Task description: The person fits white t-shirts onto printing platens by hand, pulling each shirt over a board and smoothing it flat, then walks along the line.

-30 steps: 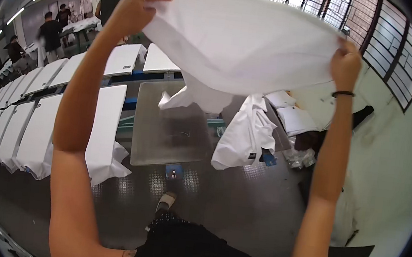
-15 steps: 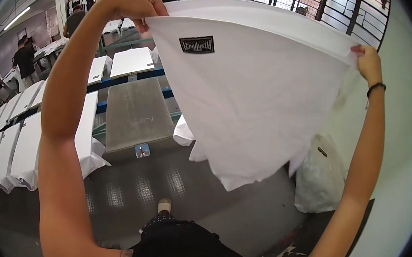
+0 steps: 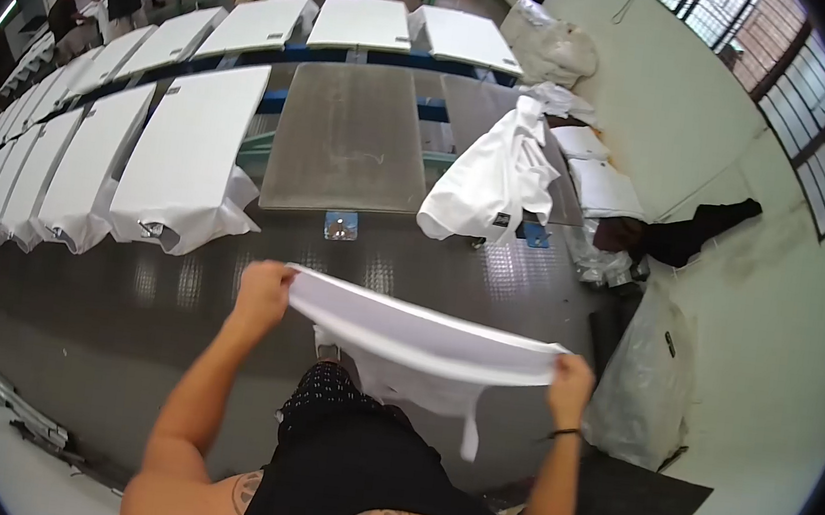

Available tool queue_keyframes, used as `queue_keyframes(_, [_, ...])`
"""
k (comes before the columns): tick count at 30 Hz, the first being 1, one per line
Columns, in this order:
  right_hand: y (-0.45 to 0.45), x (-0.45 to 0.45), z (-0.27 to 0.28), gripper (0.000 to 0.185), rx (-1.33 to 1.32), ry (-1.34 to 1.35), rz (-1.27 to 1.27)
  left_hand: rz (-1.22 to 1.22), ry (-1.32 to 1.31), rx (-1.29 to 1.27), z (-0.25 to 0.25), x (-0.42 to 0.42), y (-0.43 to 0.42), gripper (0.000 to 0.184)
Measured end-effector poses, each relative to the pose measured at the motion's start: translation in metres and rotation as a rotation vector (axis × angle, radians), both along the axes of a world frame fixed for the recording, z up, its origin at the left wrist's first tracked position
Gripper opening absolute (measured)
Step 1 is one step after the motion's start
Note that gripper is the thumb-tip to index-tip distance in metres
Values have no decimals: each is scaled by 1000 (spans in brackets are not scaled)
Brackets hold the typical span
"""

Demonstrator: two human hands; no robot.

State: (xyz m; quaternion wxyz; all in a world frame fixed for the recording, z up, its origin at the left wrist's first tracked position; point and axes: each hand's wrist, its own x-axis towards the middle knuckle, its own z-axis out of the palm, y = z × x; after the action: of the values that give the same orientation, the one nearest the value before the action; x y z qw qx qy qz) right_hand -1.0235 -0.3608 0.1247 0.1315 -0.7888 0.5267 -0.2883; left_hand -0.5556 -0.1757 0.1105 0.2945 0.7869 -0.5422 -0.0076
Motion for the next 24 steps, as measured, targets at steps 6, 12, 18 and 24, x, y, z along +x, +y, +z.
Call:
queue_keyframes(6, [-2,156,-103,35,1160,-1263,8,640,1076,-415,-83,33,62,24])
queue_keyframes(12, [-91,267,-146,66,1018,142,500,323,390,519,-113,119,13,75])
queue_keyframes(18, [-194,341,-130,79,1217,313,104,-82,463,869,-120,216,-89,86])
queue_keyframes(24, [-245,356,-76,74,967,336,4,-53,843,1124,-101,257,-120,55])
